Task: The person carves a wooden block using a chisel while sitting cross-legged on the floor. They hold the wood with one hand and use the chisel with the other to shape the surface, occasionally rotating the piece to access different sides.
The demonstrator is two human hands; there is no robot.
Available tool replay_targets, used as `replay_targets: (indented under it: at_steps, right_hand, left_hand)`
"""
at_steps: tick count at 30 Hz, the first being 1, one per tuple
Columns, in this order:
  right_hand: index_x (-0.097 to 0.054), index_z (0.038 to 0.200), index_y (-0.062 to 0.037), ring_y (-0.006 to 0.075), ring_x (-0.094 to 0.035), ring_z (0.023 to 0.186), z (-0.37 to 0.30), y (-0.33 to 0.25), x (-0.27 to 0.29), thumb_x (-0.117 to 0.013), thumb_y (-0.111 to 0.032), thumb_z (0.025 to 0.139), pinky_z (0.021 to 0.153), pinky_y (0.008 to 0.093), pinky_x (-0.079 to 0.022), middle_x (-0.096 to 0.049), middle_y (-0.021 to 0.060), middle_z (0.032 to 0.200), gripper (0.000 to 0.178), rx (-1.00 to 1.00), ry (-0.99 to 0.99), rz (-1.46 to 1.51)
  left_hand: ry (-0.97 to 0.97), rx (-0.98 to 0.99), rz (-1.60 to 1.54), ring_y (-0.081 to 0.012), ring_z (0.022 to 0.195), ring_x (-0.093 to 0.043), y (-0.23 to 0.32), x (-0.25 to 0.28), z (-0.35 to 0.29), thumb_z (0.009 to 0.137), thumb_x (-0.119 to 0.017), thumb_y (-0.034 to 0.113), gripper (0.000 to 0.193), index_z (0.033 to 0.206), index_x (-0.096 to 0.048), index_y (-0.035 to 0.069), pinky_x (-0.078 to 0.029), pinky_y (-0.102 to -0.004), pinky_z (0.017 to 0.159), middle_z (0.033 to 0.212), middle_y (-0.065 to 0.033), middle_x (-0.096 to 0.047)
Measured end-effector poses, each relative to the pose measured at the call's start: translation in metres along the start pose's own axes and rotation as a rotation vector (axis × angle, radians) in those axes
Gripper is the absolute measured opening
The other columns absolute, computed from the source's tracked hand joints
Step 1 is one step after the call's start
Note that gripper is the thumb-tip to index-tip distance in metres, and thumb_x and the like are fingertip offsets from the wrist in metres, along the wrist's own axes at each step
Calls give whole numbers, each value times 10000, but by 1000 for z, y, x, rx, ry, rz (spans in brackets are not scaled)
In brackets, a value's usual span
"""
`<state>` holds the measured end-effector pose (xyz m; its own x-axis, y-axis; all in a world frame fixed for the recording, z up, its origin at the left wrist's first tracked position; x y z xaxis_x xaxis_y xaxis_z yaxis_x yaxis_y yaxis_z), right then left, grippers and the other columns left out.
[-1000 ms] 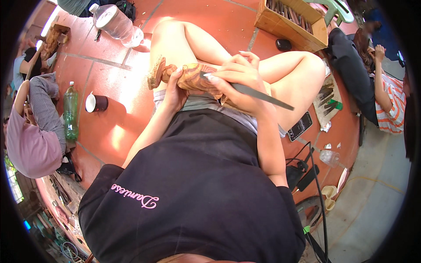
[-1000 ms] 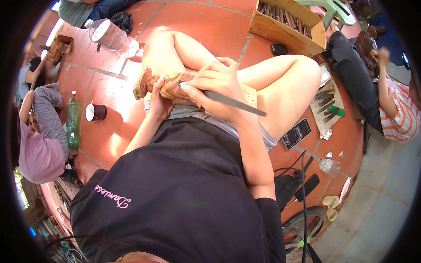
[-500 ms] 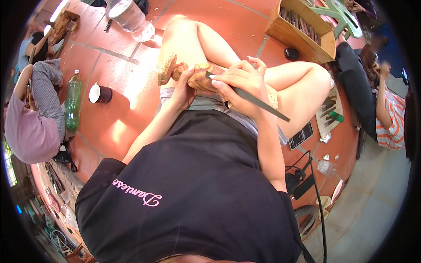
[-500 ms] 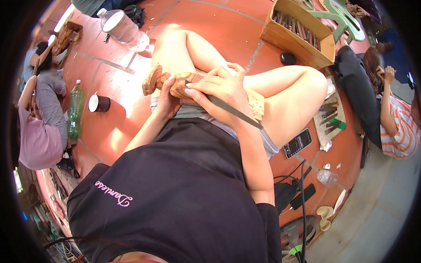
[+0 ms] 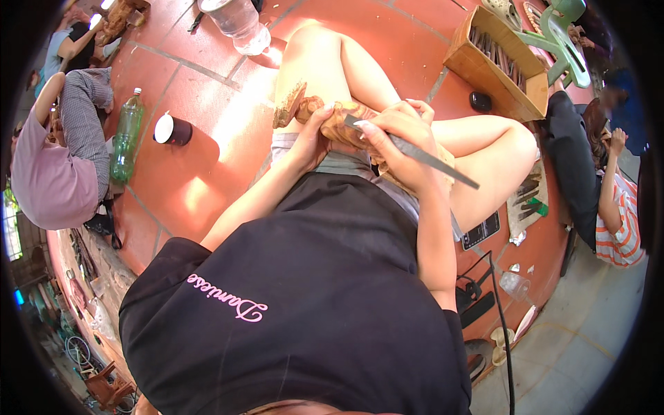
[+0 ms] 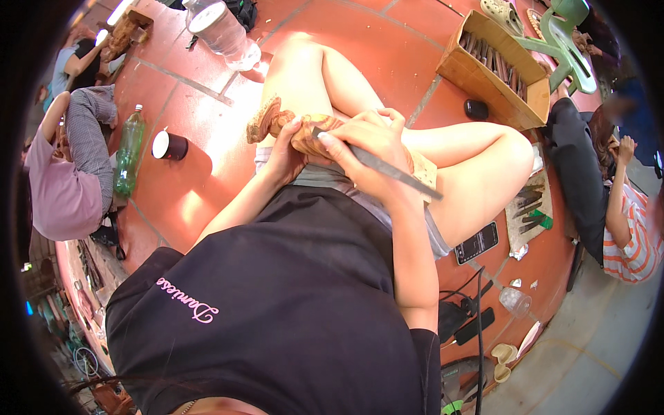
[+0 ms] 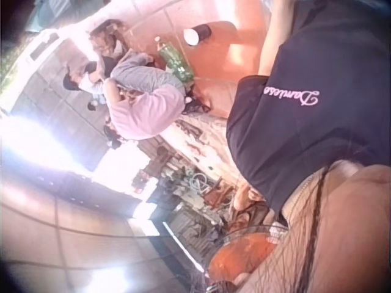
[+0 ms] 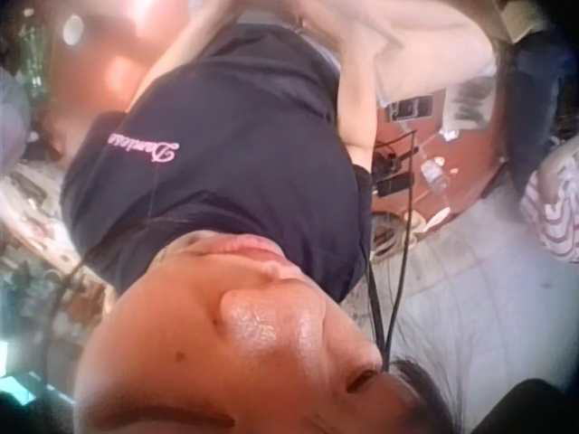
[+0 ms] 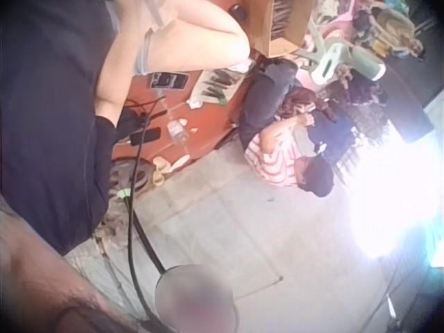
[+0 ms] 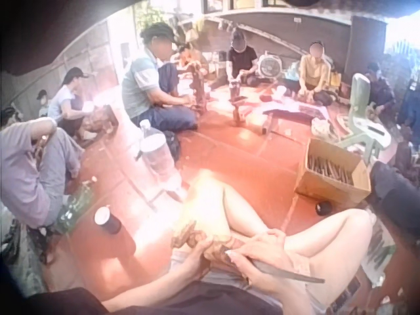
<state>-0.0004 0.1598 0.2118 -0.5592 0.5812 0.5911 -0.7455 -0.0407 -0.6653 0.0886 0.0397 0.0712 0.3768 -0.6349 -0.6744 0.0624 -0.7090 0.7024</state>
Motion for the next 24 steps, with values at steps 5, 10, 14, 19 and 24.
replay_targets:
  at_steps: [5, 10, 14, 19, 24]
  right_hand:
    - [-721, 831, -97, 115, -587, 819, -9, 15, 12, -683, -174, 843, 990, 385, -289, -649, -13, 765, 87, -46, -64, -21]
    - [-716, 829, -97, 119, -580, 816, -3, 10, 2, -672, -177, 854, 991, 383, -289, -644, -6, 773, 95, -47, -26, 27]
    - [-713, 806, -96, 118, -574, 808, -2, 10, 2, -656, -178, 867, 993, 391, -287, -642, -18, 736, 117, -65, -77, 15]
    - [-711, 769, -101, 103, -584, 818, -8, 16, 9, -654, -177, 867, 998, 392, -285, -639, -35, 688, 137, -105, -47, 51]
    - [-720, 765, -108, 97, -596, 822, -5, 19, 4, -655, -168, 864, 993, 375, -289, -660, -34, 713, 133, -120, 11, 107]
  left_hand:
    - [18, 3, 13, -249, 1038, -650, 0, 1, 0, 974, -434, 460, 565, 1283, -485, -10, -601, -389, 776, 1184, -154, -626]
    - [-13, 16, 5, -244, 1042, -648, -1, 2, 1, 977, -430, 450, 552, 1279, -489, -9, -600, -391, 780, 1188, -156, -626]
    - [15, 10, 56, -258, 1037, -649, -2, 3, 2, 958, -420, 503, 605, 1299, -467, 6, -603, -405, 775, 1182, -163, -624]
    - [19, 8, 9, -250, 1054, -642, -2, 3, 2, 977, -430, 443, 551, 1285, -489, -10, -597, -392, 786, 1189, -156, -626]
    - [2, 17, 45, -262, 1058, -639, 0, 0, 1, 954, -440, 478, 594, 1304, -469, -1, -597, -412, 785, 1209, -160, -615]
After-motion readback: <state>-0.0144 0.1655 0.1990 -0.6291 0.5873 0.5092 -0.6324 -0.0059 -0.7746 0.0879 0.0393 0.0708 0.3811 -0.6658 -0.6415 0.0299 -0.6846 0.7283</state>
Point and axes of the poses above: each hand's wrist, its own z-axis towards the middle knuckle, its own x-axis out of the back of the hand, y = z × x, the point moved 6 cm from there along z, towards the middle knuckle
